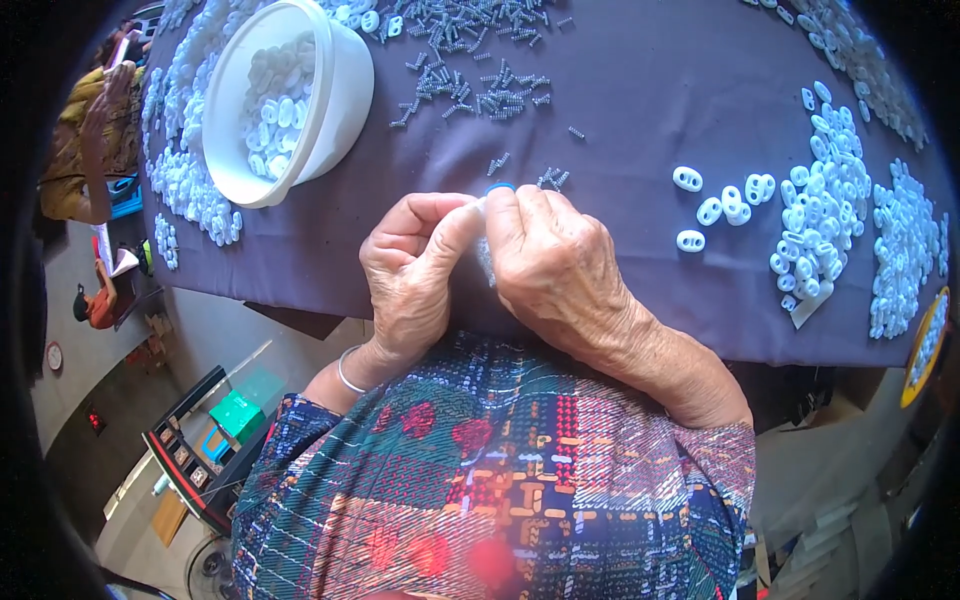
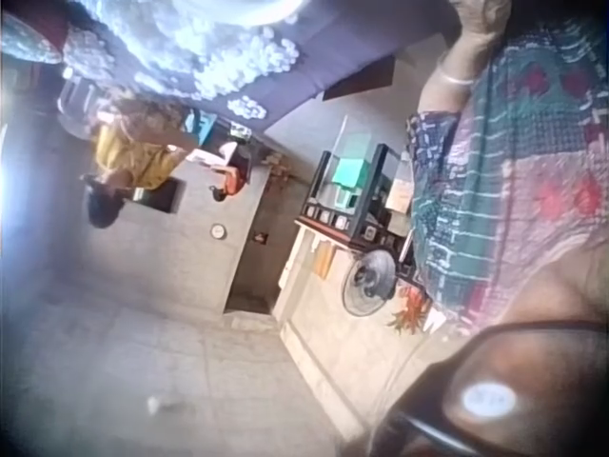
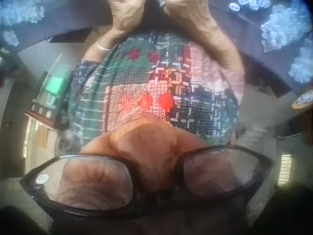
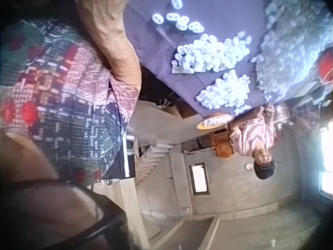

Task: The person assembles plastic cord locks by inserting small springs into plastic pieces and fitting the components together by hand.

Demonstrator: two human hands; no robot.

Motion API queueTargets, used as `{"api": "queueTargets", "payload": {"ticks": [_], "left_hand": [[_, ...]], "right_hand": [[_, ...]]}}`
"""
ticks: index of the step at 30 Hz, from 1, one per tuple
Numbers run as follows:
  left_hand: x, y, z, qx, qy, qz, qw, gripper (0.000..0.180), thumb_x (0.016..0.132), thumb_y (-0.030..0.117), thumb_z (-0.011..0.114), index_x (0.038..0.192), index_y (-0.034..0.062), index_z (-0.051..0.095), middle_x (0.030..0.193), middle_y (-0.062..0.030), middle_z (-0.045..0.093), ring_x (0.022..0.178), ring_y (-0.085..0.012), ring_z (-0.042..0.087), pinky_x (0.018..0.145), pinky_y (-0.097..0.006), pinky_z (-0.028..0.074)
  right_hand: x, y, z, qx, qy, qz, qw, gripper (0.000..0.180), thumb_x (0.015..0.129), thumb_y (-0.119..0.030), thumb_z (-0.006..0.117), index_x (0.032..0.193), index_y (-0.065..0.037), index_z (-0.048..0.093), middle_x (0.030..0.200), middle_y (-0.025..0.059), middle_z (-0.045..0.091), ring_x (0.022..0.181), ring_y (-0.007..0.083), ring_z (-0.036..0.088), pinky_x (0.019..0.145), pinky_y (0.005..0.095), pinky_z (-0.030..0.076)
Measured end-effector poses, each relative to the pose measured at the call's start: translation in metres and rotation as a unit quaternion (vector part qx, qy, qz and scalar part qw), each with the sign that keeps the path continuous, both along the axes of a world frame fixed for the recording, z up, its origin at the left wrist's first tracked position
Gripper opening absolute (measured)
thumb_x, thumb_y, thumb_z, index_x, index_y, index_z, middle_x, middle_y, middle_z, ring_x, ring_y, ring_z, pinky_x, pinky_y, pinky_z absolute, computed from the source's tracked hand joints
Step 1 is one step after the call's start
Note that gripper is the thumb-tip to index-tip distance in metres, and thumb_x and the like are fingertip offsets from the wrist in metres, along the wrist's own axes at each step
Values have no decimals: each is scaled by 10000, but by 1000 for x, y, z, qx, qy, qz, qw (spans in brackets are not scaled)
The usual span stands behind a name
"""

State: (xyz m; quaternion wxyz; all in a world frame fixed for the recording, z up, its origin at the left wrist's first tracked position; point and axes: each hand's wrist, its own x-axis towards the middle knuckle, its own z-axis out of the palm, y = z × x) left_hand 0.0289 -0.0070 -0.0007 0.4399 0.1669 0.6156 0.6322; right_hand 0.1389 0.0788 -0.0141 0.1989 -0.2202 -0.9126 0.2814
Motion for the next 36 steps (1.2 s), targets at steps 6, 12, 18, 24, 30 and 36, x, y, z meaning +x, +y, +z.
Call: {"api": "queueTargets", "payload": {"ticks": [6,12,18,24,30,36], "left_hand": [[-1,-3,-2,10,11,-4,1000,119,856,45,657,939,-31,618,882,-57,653,789,-86,609,717,-207,499],[1,0,-3,12,2,5,1000,122,856,51,658,937,-31,618,874,-55,654,778,-84,608,712,-205,498],[1,-2,0,5,27,-2,1000,125,857,61,661,931,-29,618,868,-51,653,776,-80,604,704,-204,496],[-7,-2,-3,20,7,-21,1000,137,879,91,639,949,-21,606,874,-48,645,756,-83,604,707,-215,501],[-16,-5,-4,28,-92,-43,994,159,895,127,620,962,-14,591,869,-63,645,748,-111,622,700,-238,515],[-16,-5,2,31,-59,-90,994,119,893,94,613,956,-5,601,849,-51,644,726,-102,615,688,-237,517]], "right_hand": [[0,-4,-2,13,-8,2,1000,249,653,38,613,870,22,491,729,148,492,658,318,553,576,391,474],[0,-1,-2,18,-1,-2,1000,261,649,36,612,881,29,493,738,156,498,669,322,558,585,391,478],[0,-5,-3,29,-13,-2,999,295,647,35,620,920,49,507,756,164,512,680,329,567,591,393,484],[3,9,2,-11,40,32,999,309,678,34,627,963,74,514,802,176,548,686,329,586,599,373,492],[11,21,8,-315,97,25,944,180,830,2,622,979,58,539,837,33,584,756,71,560,626,207,441],[10,25,8,-453,84,-9,887,95,866,-40,615,943,11,591,801,-36,572,696,13,487,573,178,393]]}}
